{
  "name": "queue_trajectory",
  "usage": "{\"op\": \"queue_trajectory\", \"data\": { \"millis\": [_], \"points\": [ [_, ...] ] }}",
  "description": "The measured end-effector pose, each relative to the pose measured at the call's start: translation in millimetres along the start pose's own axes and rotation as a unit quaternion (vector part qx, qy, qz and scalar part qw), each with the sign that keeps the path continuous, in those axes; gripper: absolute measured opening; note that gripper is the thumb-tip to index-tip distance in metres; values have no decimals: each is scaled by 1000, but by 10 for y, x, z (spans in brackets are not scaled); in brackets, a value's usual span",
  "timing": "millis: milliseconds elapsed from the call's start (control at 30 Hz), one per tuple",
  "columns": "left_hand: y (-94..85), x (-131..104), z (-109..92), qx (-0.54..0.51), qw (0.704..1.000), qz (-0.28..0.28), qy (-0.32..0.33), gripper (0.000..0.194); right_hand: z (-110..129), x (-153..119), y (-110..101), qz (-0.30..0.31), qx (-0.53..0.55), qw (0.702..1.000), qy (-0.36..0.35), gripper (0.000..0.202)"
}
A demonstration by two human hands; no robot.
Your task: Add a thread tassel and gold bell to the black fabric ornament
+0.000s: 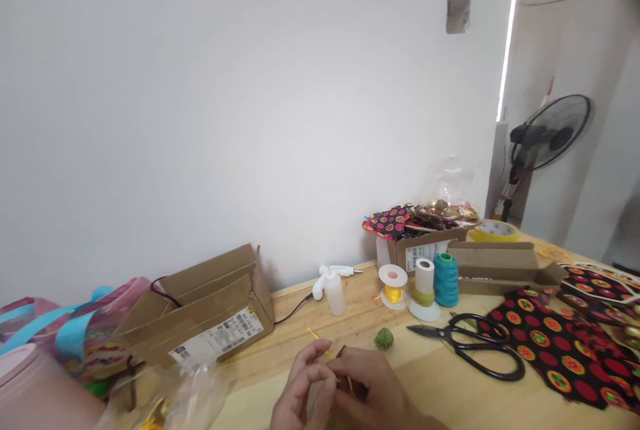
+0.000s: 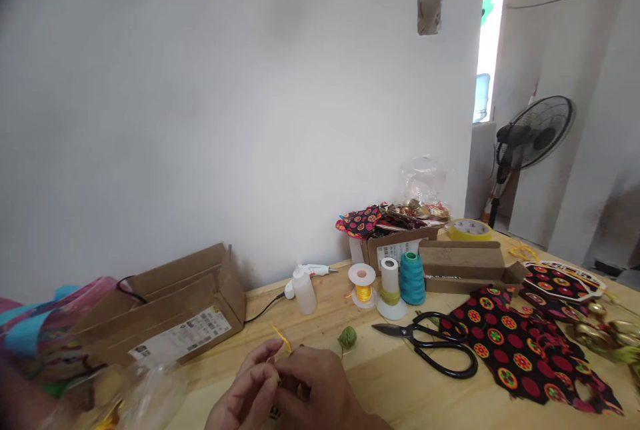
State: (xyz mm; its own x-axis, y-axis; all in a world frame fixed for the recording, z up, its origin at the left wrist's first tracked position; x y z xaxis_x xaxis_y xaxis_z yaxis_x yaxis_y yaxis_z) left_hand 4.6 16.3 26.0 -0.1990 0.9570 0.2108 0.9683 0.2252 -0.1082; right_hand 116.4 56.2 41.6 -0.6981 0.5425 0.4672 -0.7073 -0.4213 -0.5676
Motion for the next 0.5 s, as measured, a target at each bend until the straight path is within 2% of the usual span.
{"op": "queue_trajectory", "data": {
  "millis": [67, 167, 267, 333, 433, 500],
  "points": [
    [23, -16, 3, 2, 1000, 19, 11, 32, 30, 2, -21, -13, 6, 1000, -18, 27],
    [64, -27, 68, -72, 995, 61, 28, 24, 27, 3, -55, -29, 84, 996, -18, 23],
    [106, -24, 158, -148, 982, 114, 36, 54, 8, 10, -71, -19, 162, 987, -1, 16],
    [112, -10, 182, -123, 984, 129, 25, 62, -12, 18, -85, -6, 174, 984, 26, 15],
    [102, 43, 99, -31, 988, 148, -7, 40, -45, 47, -127, 18, 168, 983, 74, 16],
    [101, 91, -21, 4, 980, 197, -34, 27, -65, 82, -163, 39, 179, 978, 98, 16]
  ]
}}
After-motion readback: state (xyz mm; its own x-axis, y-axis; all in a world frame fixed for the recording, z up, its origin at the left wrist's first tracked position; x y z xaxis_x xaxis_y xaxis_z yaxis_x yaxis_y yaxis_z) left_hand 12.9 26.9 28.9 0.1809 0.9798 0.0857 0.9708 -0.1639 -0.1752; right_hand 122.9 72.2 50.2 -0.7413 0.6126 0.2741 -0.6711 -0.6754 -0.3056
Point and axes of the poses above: each hand's wrist, its own x-axis towards the middle knuckle, its own y-axis out of the palm, z = x × y, the point moved 4 cm from there along x, towards the middle knuckle, and after that the axes turned 14 degrees about z, right-handed, at the moved point
